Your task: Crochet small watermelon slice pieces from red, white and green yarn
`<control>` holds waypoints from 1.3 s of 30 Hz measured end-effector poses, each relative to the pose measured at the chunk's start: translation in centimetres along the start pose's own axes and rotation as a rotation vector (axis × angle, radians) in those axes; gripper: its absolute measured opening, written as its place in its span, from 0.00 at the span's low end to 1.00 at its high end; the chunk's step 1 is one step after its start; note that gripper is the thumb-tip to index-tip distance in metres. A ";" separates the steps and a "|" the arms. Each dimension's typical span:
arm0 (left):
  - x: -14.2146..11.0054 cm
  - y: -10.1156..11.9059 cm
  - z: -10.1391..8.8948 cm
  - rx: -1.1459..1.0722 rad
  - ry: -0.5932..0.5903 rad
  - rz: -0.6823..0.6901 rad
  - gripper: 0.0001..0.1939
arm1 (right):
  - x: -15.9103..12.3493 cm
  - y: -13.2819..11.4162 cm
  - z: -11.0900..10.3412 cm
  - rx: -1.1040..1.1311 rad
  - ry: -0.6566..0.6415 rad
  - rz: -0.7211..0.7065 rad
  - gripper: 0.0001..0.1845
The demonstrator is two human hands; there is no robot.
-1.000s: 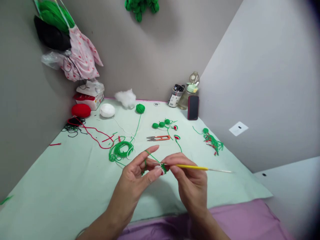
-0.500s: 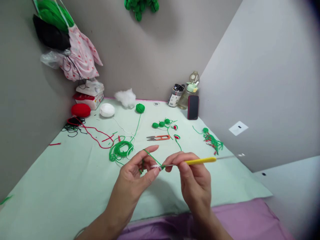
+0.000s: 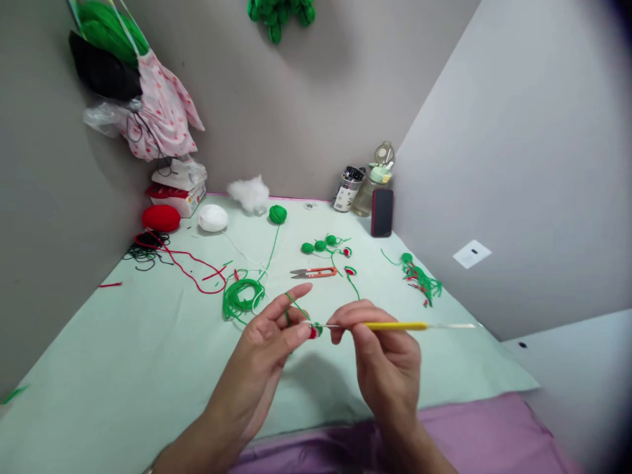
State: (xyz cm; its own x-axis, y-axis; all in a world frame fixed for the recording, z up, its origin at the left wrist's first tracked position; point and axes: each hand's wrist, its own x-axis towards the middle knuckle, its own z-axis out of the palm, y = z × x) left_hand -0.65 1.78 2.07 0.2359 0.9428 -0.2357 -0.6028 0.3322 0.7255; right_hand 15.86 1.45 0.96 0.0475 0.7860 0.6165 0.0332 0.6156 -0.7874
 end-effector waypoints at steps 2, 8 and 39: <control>-0.3 -0.2 0.2 0.084 0.004 0.045 0.22 | 0.4 -0.1 0.2 0.031 -0.032 0.019 0.10; -0.3 -0.7 0.4 0.107 0.017 0.079 0.20 | -0.9 0.2 0.2 -0.316 -0.078 -0.173 0.18; -0.3 -0.8 -0.1 0.088 0.019 0.053 0.26 | -1.2 0.2 -0.5 -0.573 -0.197 -0.386 0.21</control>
State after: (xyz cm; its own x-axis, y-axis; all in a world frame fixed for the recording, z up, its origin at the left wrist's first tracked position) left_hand -0.25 1.25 1.50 0.1903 0.9597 -0.2068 -0.5444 0.2784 0.7913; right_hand 16.35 0.61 0.10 -0.2528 0.5474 0.7978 0.5323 0.7672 -0.3577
